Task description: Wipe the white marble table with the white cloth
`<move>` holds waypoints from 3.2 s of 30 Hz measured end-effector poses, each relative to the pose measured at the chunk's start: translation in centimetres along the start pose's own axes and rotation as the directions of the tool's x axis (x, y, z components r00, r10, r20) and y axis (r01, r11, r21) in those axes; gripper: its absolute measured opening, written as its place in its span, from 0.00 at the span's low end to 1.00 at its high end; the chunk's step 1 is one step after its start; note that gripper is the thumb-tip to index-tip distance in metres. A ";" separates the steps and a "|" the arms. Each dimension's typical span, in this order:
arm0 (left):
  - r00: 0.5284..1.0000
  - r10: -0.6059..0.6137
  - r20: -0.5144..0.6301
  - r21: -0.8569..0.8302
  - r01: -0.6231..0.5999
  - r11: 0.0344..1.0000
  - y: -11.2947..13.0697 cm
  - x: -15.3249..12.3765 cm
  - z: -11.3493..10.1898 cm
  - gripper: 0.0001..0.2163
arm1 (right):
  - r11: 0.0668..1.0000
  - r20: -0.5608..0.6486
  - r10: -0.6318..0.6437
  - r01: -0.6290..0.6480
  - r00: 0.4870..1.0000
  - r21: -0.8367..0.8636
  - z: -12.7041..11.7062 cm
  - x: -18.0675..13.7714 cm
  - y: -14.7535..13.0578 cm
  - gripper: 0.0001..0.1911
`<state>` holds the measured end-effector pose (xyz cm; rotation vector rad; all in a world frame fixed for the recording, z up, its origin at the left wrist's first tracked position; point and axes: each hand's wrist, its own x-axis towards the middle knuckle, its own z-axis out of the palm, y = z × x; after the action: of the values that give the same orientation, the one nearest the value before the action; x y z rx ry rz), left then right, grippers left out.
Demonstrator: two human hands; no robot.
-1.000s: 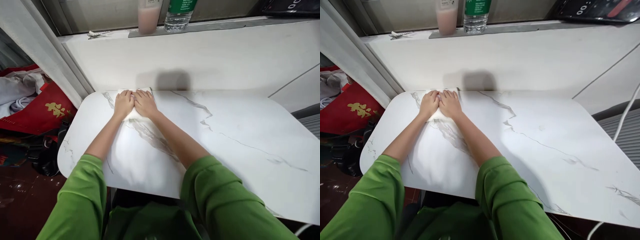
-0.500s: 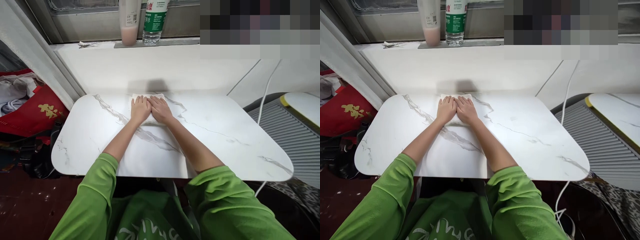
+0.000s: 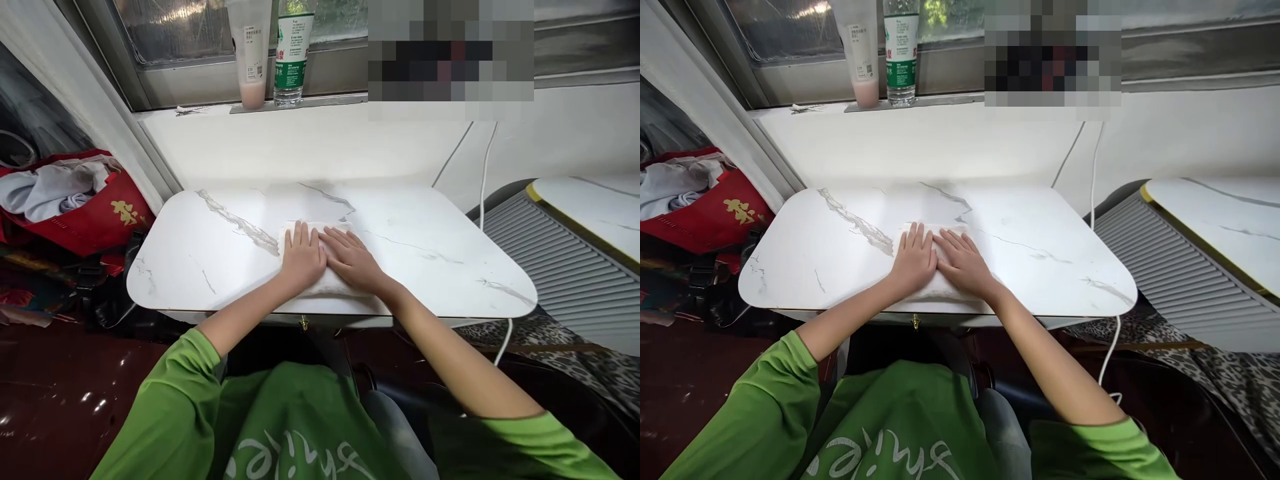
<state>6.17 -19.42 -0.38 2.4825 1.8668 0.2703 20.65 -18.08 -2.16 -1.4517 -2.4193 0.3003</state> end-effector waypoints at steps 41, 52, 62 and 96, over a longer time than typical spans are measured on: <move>0.995 0.100 -0.009 -0.147 -0.100 0.984 3.2 21.0 4.0 0.26 | 0.983 -0.116 0.182 -0.179 0.976 0.030 -2.7 13.9 15.2 0.29; 0.973 0.228 0.029 -0.136 -0.222 0.965 14.0 8.4 3.9 0.30 | 0.990 -0.155 0.137 -0.132 0.978 0.043 -4.2 -3.9 16.1 0.28; 0.939 0.343 0.018 -0.193 -0.333 0.923 19.7 6.1 4.1 0.31 | 0.990 -0.144 0.131 -0.123 0.981 0.063 -6.8 -11.1 19.5 0.28; 0.970 0.235 0.062 -0.129 -0.226 0.966 15.8 20.5 5.7 0.29 | 0.993 -0.207 0.108 -0.093 0.972 0.078 -6.9 4.2 25.9 0.27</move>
<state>27.54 -3.80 -1.55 2.5863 1.4859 0.2792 42.53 -2.13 -3.61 -1.4979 -2.1527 0.2355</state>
